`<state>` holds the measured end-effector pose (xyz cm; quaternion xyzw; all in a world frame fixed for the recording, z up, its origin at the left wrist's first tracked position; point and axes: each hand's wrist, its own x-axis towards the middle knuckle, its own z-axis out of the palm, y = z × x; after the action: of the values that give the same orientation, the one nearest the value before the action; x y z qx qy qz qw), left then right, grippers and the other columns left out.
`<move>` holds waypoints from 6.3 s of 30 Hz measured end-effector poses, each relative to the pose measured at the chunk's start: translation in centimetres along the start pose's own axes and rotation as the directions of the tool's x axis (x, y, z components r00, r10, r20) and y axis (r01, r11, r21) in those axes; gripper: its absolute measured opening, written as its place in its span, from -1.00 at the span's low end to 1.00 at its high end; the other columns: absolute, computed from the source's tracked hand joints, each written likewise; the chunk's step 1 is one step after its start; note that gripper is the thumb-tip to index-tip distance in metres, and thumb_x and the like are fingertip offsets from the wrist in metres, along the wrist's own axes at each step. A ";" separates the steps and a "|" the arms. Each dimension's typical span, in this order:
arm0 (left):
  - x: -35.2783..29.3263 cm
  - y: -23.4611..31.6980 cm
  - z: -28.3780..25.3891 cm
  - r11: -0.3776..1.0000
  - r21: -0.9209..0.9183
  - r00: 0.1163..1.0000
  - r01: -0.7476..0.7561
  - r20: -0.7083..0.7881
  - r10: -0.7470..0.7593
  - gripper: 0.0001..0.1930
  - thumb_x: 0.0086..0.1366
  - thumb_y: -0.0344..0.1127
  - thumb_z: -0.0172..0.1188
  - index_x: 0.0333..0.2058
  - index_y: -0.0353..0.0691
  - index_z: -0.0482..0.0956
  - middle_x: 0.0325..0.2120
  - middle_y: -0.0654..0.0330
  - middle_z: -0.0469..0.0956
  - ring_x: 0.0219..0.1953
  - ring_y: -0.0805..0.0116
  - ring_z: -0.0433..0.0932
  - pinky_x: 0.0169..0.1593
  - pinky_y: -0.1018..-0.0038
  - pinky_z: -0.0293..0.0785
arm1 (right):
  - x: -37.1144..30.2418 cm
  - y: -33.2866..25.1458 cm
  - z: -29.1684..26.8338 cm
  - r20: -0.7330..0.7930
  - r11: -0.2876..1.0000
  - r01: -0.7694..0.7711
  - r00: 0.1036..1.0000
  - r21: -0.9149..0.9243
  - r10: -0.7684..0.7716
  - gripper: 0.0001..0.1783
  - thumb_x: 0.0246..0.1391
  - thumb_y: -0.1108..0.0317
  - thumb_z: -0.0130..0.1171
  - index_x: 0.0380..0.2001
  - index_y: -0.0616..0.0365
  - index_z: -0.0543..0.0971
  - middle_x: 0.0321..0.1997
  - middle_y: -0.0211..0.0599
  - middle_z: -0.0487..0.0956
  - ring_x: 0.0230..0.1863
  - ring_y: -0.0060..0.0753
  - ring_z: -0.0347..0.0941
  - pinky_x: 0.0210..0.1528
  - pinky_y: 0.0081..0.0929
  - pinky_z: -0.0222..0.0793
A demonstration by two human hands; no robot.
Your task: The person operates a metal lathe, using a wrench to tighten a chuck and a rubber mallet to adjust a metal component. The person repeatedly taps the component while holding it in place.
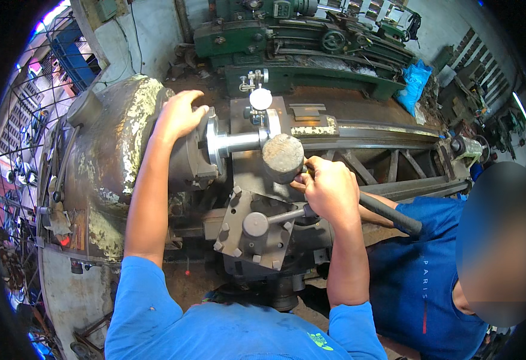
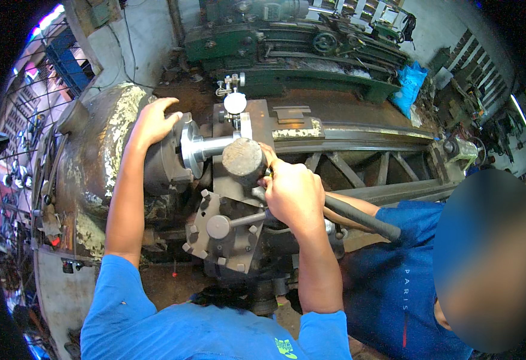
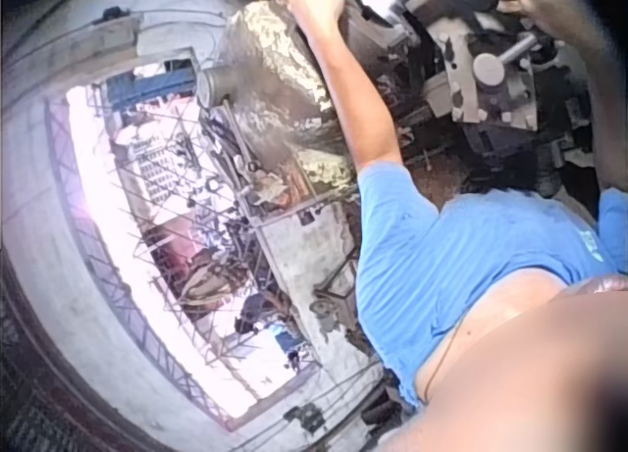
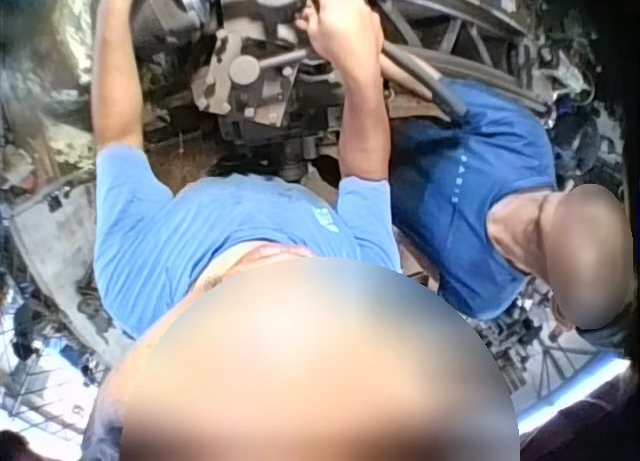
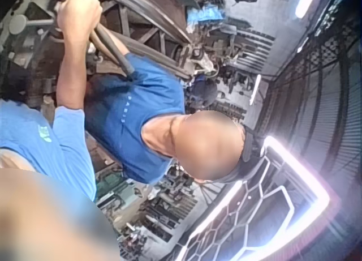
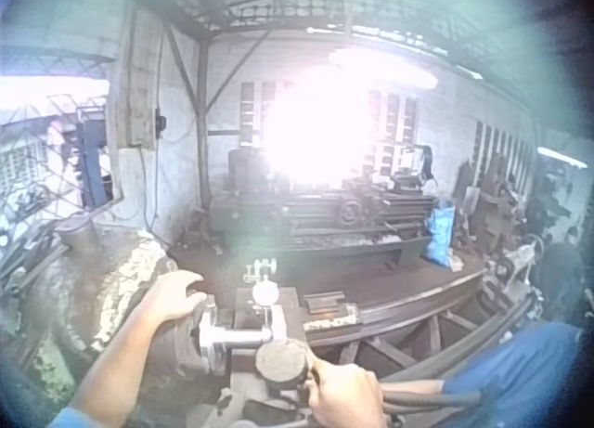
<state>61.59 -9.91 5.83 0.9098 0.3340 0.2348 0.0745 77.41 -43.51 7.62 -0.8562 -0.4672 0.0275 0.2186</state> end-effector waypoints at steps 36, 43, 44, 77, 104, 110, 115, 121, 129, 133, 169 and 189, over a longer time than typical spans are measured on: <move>-3.7 1.2 0.9 0.988 0.150 0.995 0.045 0.085 -0.059 -0.62 0.38 -0.22 0.19 0.14 -0.06 0.69 0.20 0.08 0.62 0.38 0.10 0.43 0.44 0.10 0.22 | 6.7 3.5 -4.0 -0.160 0.880 0.261 0.964 0.397 -0.214 -0.79 0.06 0.47 0.27 -0.22 0.29 0.71 -0.34 0.11 0.69 -0.28 0.08 0.68 -0.15 -0.19 0.54; -3.8 1.5 0.9 0.990 0.138 0.998 0.032 0.051 -0.039 -0.64 0.34 -0.27 0.21 0.08 -0.12 0.71 0.16 0.14 0.65 0.37 0.09 0.44 0.43 0.11 0.24 | 15.0 6.2 -1.6 -0.095 0.980 0.123 0.990 0.157 -0.109 -0.68 0.19 0.21 0.31 -0.29 0.33 0.70 -0.33 0.16 0.67 -0.29 0.17 0.62 -0.18 -0.12 0.48; -3.8 1.4 0.9 0.989 0.144 0.999 0.021 0.039 -0.027 -0.64 0.34 -0.27 0.21 0.08 -0.12 0.71 0.16 0.14 0.65 0.36 0.09 0.44 0.43 0.11 0.24 | 15.5 6.3 -1.1 -0.076 0.976 0.126 0.991 0.179 -0.115 -0.66 0.20 0.19 0.31 -0.29 0.34 0.70 -0.32 0.17 0.67 -0.27 0.16 0.62 -0.16 -0.12 0.49; -5.4 1.4 1.6 0.984 0.177 0.997 -0.018 -0.075 0.031 -0.64 0.29 -0.30 0.25 0.05 -0.12 0.72 0.11 0.16 0.68 0.33 0.09 0.47 0.44 0.09 0.22 | 18.1 5.1 0.0 -0.014 0.961 0.261 0.965 0.089 -0.261 -0.71 0.22 0.26 0.29 -0.29 0.34 0.73 -0.40 0.15 0.68 -0.35 0.04 0.67 -0.19 -0.17 0.54; -6.1 1.4 1.8 0.983 0.183 0.994 -0.025 -0.104 0.045 -0.64 0.28 -0.30 0.28 0.06 -0.10 0.72 0.11 0.19 0.68 0.33 0.14 0.47 0.44 0.09 0.22 | 18.6 6.3 -0.3 -0.010 0.947 0.298 0.954 0.122 -0.299 -0.69 0.20 0.22 0.32 -0.30 0.33 0.73 -0.38 0.16 0.67 -0.34 0.10 0.66 -0.20 -0.15 0.54; -6.2 1.5 1.8 0.985 0.172 0.993 -0.021 -0.109 0.041 -0.65 0.29 -0.31 0.27 0.06 -0.09 0.72 0.11 0.19 0.68 0.34 0.11 0.46 0.45 0.07 0.21 | 18.8 7.3 -1.8 -0.099 0.919 0.319 0.947 0.231 -0.304 -0.73 0.20 0.28 0.29 -0.27 0.32 0.72 -0.42 0.06 0.68 -0.43 -0.06 0.61 -0.28 -0.24 0.49; -6.2 1.5 1.8 0.984 0.180 0.994 -0.013 -0.102 0.031 -0.64 0.30 -0.31 0.26 0.07 -0.08 0.72 0.11 0.19 0.68 0.34 0.11 0.46 0.45 0.07 0.20 | 18.5 5.9 -1.2 -0.275 0.893 0.326 0.930 0.312 -0.243 -0.74 0.21 0.27 0.30 -0.29 0.31 0.72 -0.46 0.07 0.66 -0.44 -0.08 0.62 -0.30 -0.25 0.50; -6.3 1.5 1.8 0.982 0.189 0.995 -0.009 -0.098 0.028 -0.63 0.30 -0.27 0.26 0.07 -0.08 0.72 0.12 0.20 0.68 0.34 0.15 0.46 0.45 0.10 0.20 | 19.0 5.7 -0.7 -0.012 0.937 0.341 0.940 0.078 -0.342 -0.71 0.21 0.22 0.32 -0.30 0.29 0.73 -0.36 0.14 0.67 -0.28 0.14 0.66 -0.19 -0.12 0.54; -6.2 1.5 1.8 0.982 0.189 0.994 -0.012 -0.104 0.032 -0.63 0.30 -0.29 0.25 0.08 -0.07 0.72 0.12 0.22 0.68 0.34 0.16 0.46 0.45 0.10 0.21 | 19.1 6.4 -1.7 -0.318 0.850 0.419 0.892 0.319 -0.320 -0.76 0.22 0.31 0.31 -0.26 0.32 0.72 -0.47 -0.04 0.68 -0.48 -0.20 0.56 -0.28 -0.28 0.48; -6.2 1.5 1.8 0.981 0.191 0.994 -0.012 -0.103 0.032 -0.64 0.30 -0.29 0.25 0.07 -0.08 0.72 0.11 0.21 0.68 0.34 0.16 0.46 0.45 0.10 0.21 | 18.7 6.1 -1.1 -0.306 0.861 0.317 0.931 0.399 -0.201 -0.78 0.24 0.32 0.30 -0.25 0.30 0.73 -0.51 -0.13 0.66 -0.53 -0.36 0.46 -0.34 -0.33 0.43; -10.3 1.5 4.1 0.957 0.284 0.945 -0.063 -0.292 0.149 -0.57 0.27 -0.29 0.29 0.13 -0.06 0.68 0.11 0.25 0.65 0.37 0.10 0.43 0.45 -0.04 0.17 | -4.0 -2.6 3.1 -0.402 0.764 0.536 0.649 -0.359 -0.645 -0.61 -0.20 0.34 0.30 -0.21 0.23 0.73 -0.27 -0.20 0.69 -0.30 -0.28 0.63 -0.24 -0.37 0.49; -14.7 4.1 0.1 0.984 0.121 0.869 -0.134 -0.463 0.175 -0.81 0.18 -0.43 0.36 -0.20 -0.13 0.74 -0.20 0.27 0.74 0.05 0.22 0.64 0.32 0.22 0.20 | -4.2 -2.5 3.2 -0.404 0.764 0.546 0.649 -0.344 -0.645 -0.58 -0.21 0.34 0.30 -0.20 0.26 0.75 -0.26 -0.15 0.70 -0.27 -0.23 0.65 -0.20 -0.32 0.50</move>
<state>54.12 -22.50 1.41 0.8514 0.2777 0.4400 -0.0666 72.31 -44.61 5.10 -0.6469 -0.6505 -0.3134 0.2452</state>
